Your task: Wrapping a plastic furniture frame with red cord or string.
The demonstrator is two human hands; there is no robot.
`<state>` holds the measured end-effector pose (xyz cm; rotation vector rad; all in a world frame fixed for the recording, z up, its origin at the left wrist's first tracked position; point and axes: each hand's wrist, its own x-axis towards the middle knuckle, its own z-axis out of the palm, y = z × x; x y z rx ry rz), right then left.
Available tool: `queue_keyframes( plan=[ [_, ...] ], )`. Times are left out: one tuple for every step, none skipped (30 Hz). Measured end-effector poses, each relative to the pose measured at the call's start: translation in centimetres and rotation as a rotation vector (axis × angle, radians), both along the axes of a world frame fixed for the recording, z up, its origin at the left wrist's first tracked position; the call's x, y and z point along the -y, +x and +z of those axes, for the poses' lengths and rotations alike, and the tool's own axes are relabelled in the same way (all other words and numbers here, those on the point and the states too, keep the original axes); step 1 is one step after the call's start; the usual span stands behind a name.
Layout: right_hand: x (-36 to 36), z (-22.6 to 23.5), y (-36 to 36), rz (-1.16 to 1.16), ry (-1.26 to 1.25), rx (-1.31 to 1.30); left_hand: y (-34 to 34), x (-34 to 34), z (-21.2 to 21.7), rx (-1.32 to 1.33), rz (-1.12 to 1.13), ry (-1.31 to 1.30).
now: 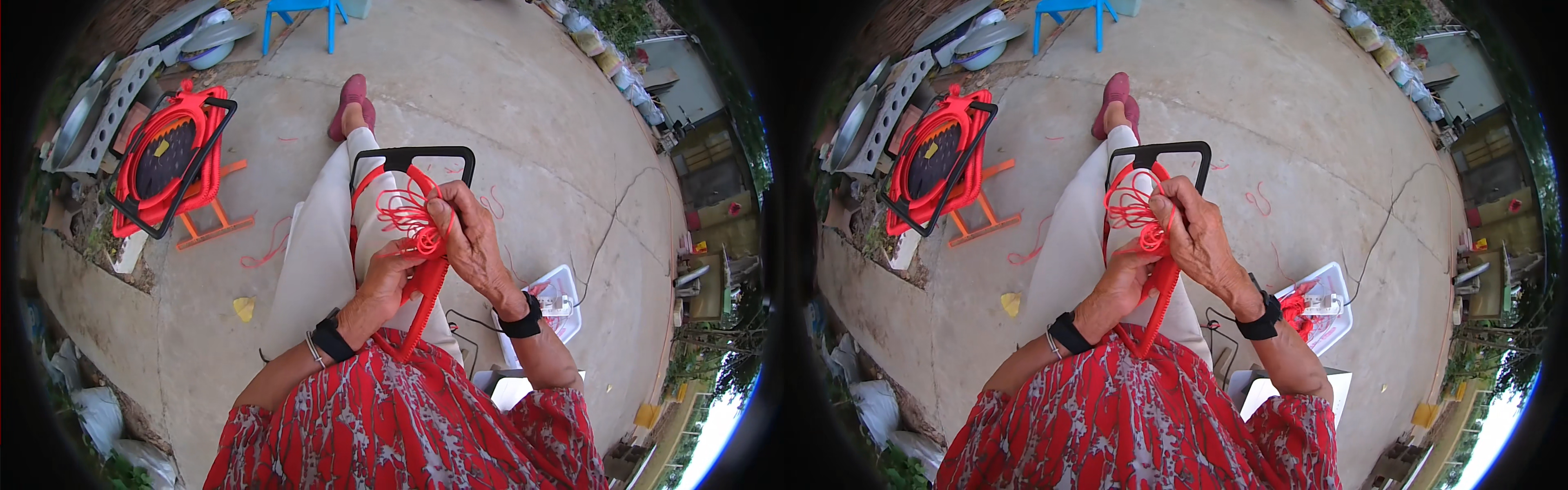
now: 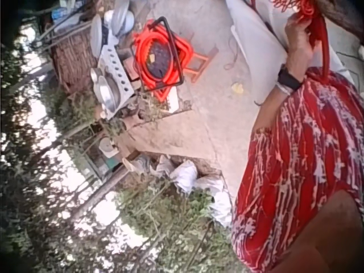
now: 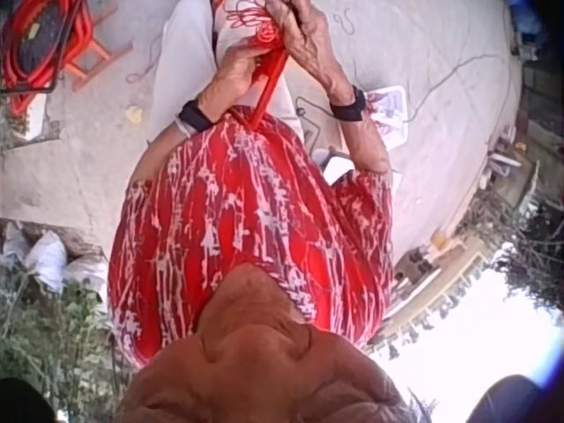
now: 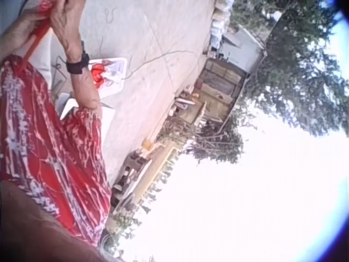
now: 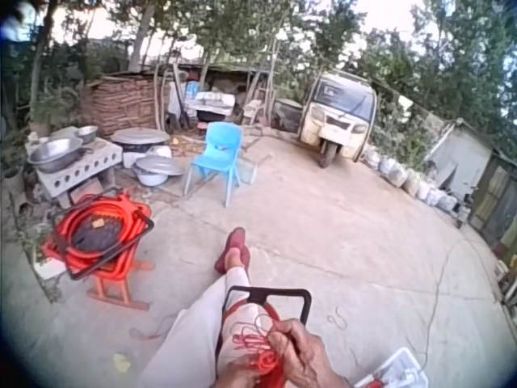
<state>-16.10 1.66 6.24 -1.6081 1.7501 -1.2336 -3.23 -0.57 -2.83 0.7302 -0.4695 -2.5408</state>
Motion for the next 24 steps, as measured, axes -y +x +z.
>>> queue_keyframes(
  plan=[
    [-0.7,0.2,-0.1,-0.034,-0.004,0.091,0.1,0.0,-0.1,-0.004,0.010,0.006],
    [-1.5,0.7,-0.3,-0.036,-0.001,0.091,0.1,-0.1,-0.1,-0.010,0.021,0.012],
    [-2.3,1.1,-0.5,-0.060,0.007,0.129,0.2,-0.1,-0.2,-0.005,0.025,0.018],
    [-3.1,1.2,-0.7,-0.086,0.016,0.168,0.2,-0.2,-0.3,0.002,0.018,0.016],
    [-4.1,1.4,-1.1,-0.068,0.092,0.215,0.1,-0.2,-0.1,0.004,0.003,0.013],
    [-4.8,1.4,-1.4,-0.071,0.097,0.216,0.0,-0.2,0.0,0.005,0.000,0.018],
    [-5.5,1.4,-1.8,-0.051,0.124,0.198,-0.1,-0.3,0.1,0.038,0.008,0.013],
    [-6.1,1.4,-2.3,-0.033,0.151,0.181,-0.2,-0.3,0.3,0.071,0.015,0.008],
    [-6.5,1.5,-3.0,-0.033,0.243,0.256,-0.1,-0.3,0.5,0.074,0.010,0.014],
    [-6.8,1.7,-3.2,-0.037,0.249,0.258,0.1,-0.2,0.7,0.086,-0.036,-0.018],
    [-7.0,2.0,-3.3,-0.035,0.294,0.253,0.1,-0.1,0.9,0.097,-0.082,-0.049],
    [-7.2,2.1,-3.2,-0.033,0.339,0.249,-0.1,-0.1,0.8,0.097,-0.085,-0.044],
    [-7.4,1.5,-3.3,-0.044,0.301,0.250,-0.3,-0.1,0.8,0.058,-0.051,-0.058],
    [-7.4,1.2,-3.3,-0.047,0.307,0.251,-0.4,-0.2,0.7,0.020,-0.018,-0.071],
    [-7.2,1.0,-3.5,-0.103,0.286,0.392,-0.4,-0.1,0.6,0.021,-0.019,-0.065],
    [-7.1,0.8,-3.6,-0.160,0.263,0.532,-0.4,0.0,0.5,-0.015,-0.048,-0.066],
    [-7.1,0.8,-3.8,-0.103,0.322,0.589,-0.3,0.2,0.4,-0.050,-0.074,-0.067],
    [-7.0,1.0,-3.7,-0.103,0.326,0.589,-0.3,0.3,0.2,-0.049,-0.073,-0.063],
    [-6.8,1.5,-3.4,-0.013,0.403,0.835,-0.2,0.3,0.0,-0.056,-0.078,-0.050],
    [-6.7,2.0,-3.0,0.079,0.476,1.081,-0.2,0.4,0.2,-0.061,-0.085,-0.037],
    [-6.0,2.1,-2.5,-0.017,0.502,0.882,-0.3,0.3,0.5,-0.061,-0.088,-0.033],
    [-5.0,1.9,-2.2,-0.021,0.504,0.883,-0.4,0.3,0.9,-0.050,-0.063,-0.015],
    [-3.9,1.8,-2.1,-0.072,0.465,0.748,-0.5,0.4,1.3,-0.040,-0.036,0.002],
    [-3.4,1.7,-2.0,-0.121,0.424,0.612,-0.4,0.4,1.2,-0.041,-0.036,0.003]
  ],
)
